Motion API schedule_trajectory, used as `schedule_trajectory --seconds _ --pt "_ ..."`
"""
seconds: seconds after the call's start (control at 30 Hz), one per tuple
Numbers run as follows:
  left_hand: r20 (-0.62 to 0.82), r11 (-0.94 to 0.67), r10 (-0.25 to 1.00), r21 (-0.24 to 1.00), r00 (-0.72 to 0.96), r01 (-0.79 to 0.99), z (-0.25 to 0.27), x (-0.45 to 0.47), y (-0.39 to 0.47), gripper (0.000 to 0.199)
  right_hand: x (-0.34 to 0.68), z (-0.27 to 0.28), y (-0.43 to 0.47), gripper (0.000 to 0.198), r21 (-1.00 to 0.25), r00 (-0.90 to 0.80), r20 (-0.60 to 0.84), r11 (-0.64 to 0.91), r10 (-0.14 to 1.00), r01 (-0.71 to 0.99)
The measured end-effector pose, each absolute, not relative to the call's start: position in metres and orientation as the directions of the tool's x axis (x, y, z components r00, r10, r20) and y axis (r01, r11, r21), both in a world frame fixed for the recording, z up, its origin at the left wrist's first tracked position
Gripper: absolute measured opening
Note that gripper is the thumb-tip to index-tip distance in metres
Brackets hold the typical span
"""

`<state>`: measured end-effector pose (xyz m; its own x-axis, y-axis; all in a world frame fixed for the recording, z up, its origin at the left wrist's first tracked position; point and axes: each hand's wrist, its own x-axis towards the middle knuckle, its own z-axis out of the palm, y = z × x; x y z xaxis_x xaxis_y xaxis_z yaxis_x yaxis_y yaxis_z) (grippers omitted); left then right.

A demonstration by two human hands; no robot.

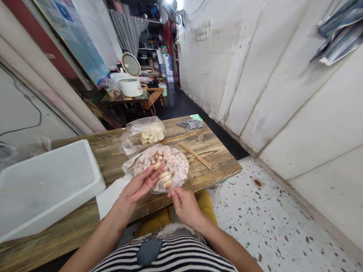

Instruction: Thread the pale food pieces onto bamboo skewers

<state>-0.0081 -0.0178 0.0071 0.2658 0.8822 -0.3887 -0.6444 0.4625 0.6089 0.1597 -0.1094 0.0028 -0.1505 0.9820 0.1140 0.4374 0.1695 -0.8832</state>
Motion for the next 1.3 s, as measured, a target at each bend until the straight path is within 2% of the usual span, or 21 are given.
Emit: schedule_trajectory --seconds 0.27,0.57,1.3 --pt "-0.396 0.471 0.878 0.625 0.267 -0.623 0.005 -0.008 -0.019 0.022 0.161 0.005 -0.110 0.025 -0.866 -0.155 0.109 0.171 0.982 0.469" --pt "-0.359 0.405 0.910 0.670 0.206 -0.622 0.004 -0.002 -0.025 0.024 0.161 0.007 -0.113 0.025 -0.837 -0.153 0.128 0.189 0.980 0.514" --pt "-0.326 0.398 0.917 0.693 0.231 -0.601 0.002 -0.005 -0.035 0.022 0.154 0.004 -0.112 0.024 -0.795 -0.162 0.216 0.270 0.963 0.543"
